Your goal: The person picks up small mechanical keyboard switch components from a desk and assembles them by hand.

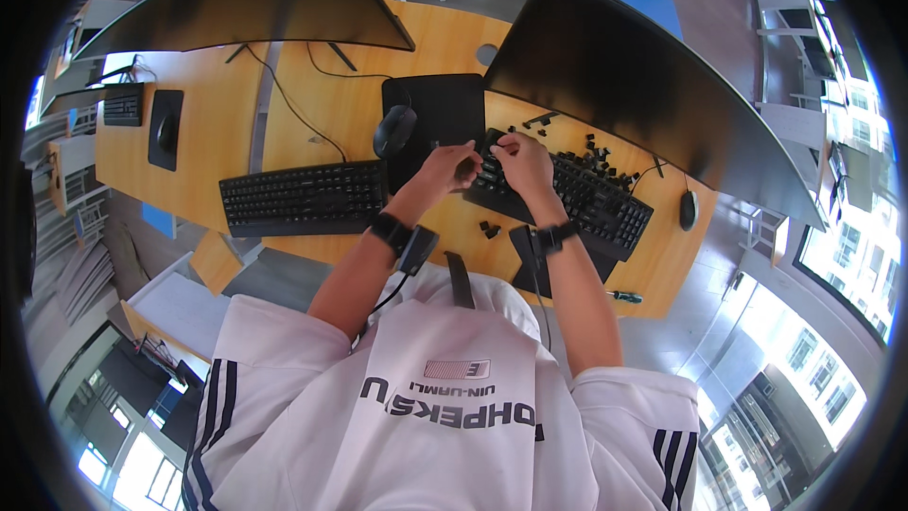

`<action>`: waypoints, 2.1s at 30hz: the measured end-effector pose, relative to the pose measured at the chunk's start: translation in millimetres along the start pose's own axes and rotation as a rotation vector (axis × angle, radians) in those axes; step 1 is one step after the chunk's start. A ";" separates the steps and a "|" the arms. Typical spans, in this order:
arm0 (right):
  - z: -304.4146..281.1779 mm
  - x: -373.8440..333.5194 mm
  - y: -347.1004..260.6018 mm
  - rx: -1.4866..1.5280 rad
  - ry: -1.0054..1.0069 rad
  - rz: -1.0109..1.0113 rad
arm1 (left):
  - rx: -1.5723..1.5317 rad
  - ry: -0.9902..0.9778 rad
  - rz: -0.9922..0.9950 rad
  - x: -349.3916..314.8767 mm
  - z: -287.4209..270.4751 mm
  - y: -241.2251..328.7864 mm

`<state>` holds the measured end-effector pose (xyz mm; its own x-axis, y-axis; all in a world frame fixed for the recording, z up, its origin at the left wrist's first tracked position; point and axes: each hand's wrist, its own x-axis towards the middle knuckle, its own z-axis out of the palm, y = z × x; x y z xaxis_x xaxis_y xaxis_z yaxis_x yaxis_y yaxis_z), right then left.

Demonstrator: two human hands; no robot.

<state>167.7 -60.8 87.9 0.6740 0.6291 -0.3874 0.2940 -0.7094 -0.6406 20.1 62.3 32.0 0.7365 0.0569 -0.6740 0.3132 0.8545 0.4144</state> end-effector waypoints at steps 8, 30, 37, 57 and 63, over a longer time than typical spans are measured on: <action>-39.0 -149.6 -81.4 0.267 0.047 -0.373 | -0.251 -0.188 0.147 -138.6 47.1 9.6; -68.7 -261.9 -109.9 0.658 0.202 -0.453 | -0.227 -0.268 0.344 -263.4 158.0 -12.1; -99.7 -270.6 -112.7 1.113 -0.028 -0.028 | -0.066 -0.317 0.364 -265.3 155.9 -10.9; -104.7 -272.2 -130.8 0.154 0.428 -0.474 | -0.287 -0.396 0.273 -247.9 162.6 -4.5; -99.5 -254.5 -106.2 0.513 0.369 -0.549 | -0.339 -0.455 0.261 -252.2 166.8 0.0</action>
<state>32.4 -177.2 320.5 0.7297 0.6354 0.2528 0.3607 -0.0436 -0.9317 -65.6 -38.2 304.0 0.9682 0.1241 -0.2173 -0.0644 0.9626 0.2632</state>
